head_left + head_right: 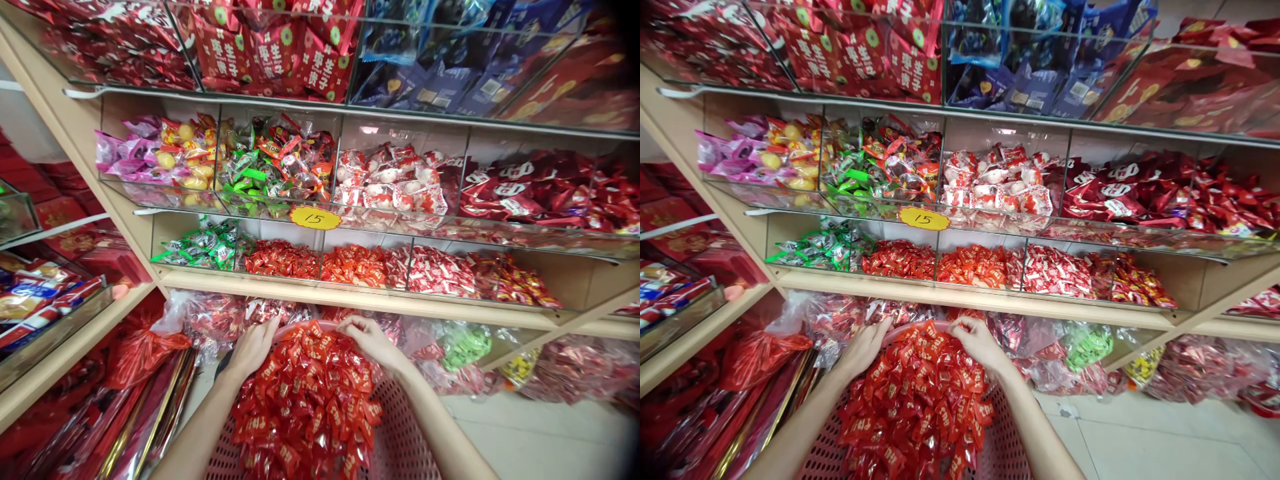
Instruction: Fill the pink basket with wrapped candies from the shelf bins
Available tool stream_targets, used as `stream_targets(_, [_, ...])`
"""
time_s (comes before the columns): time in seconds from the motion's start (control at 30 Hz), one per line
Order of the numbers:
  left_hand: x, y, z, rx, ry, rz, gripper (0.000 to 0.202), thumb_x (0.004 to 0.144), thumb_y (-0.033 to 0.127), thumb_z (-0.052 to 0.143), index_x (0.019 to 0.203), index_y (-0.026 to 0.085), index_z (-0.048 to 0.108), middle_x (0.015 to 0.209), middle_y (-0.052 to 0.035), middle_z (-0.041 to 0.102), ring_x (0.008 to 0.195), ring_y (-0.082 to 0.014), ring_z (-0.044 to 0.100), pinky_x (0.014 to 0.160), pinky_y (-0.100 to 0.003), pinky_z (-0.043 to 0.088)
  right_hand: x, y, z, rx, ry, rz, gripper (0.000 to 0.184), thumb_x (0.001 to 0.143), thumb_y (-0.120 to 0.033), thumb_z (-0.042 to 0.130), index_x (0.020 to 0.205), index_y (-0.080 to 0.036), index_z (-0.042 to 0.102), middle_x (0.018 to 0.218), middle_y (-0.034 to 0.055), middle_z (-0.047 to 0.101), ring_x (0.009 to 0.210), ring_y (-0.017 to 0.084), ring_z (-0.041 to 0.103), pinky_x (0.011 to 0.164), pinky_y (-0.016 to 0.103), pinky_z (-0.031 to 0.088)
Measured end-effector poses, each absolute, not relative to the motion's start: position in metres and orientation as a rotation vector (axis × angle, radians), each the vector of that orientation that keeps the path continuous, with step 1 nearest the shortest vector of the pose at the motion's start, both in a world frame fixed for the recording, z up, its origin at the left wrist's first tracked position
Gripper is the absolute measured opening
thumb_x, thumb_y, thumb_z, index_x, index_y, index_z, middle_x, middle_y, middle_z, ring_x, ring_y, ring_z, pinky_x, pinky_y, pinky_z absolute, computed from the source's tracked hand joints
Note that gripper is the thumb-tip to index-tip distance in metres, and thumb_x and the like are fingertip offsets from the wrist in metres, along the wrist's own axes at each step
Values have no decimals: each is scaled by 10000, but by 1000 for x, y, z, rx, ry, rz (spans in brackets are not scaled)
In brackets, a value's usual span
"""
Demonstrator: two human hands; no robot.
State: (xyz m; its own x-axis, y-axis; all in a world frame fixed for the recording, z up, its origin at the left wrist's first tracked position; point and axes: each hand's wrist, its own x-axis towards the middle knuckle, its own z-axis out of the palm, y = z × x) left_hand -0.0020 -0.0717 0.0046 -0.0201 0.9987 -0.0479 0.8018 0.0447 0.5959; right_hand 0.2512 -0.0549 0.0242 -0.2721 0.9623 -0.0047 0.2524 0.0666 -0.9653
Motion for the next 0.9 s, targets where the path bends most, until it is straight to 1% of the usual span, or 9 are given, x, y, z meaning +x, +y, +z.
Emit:
stream_targets(0.1, [-2,-71,4,1810,1874,583,554,839,519,183,879,222,650,860,-48,680,871,-196,599,773,-260,388,260,-53,26,-1305,-1588,1233,156,687,-244,473,695,-153,599,653,-8,581,596,105,485,579,220,360])
stream_targets(0.17, [-1,-71,3,1801,1881,579,555,838,519,186,854,220,653,843,-47,680,854,-196,601,754,-258,392,268,-51,26,-1348,-1574,1221,171,690,-273,477,732,-152,590,613,-19,557,506,85,429,510,209,329])
stream_targets(0.23, [-2,-72,2,1795,1881,575,564,836,527,180,841,217,651,829,-47,679,840,-197,602,736,-258,396,278,-50,26,-1350,-1631,1185,197,693,-324,501,742,-150,579,583,-24,537,474,79,399,484,208,312])
stream_targets(0.3, [-2,-72,2,1805,1870,581,578,835,536,164,839,219,647,827,-46,676,843,-200,600,735,-262,395,288,-50,26,-1350,-1761,1094,214,686,-359,531,702,-148,567,585,-15,538,500,89,420,500,213,325])
stream_targets(0.4, [-2,-72,2,1818,1856,593,585,834,541,153,846,221,644,841,-47,674,858,-204,594,744,-267,391,293,-51,26,-1420,-1935,869,224,689,-376,548,637,-158,543,584,-10,542,536,108,451,527,220,341])
stream_targets(0.53, [-2,-71,1,1816,1867,572,576,832,537,173,839,215,650,817,-55,679,847,-203,598,754,-261,388,284,-51,23,-1510,-1985,605,200,743,-376,493,689,-189,541,605,-12,557,561,126,487,547,222,345])
stream_targets(0.63, [-3,-71,0,1833,1871,582,574,833,538,171,869,223,649,830,-53,678,843,-203,597,744,-258,388,274,-49,16,-1574,-1986,481,184,765,-369,460,737,-210,549,633,-2,580,594,143,523,571,227,351])
stream_targets(0.77, [-4,-72,0,1847,1857,603,588,832,552,151,899,233,642,861,-48,669,852,-203,588,738,-260,384,268,-45,5,-1613,-2022,460,185,759,-374,467,736,-219,564,667,11,603,621,154,545,577,227,354])
stream_targets(0.9, [-3,-73,3,1847,1856,590,604,830,558,136,853,226,640,835,-49,666,839,-201,587,730,-254,381,268,-43,1,-1529,-2021,586,304,769,-452,440,699,-200,595,695,33,624,644,162,556,613,240,372])
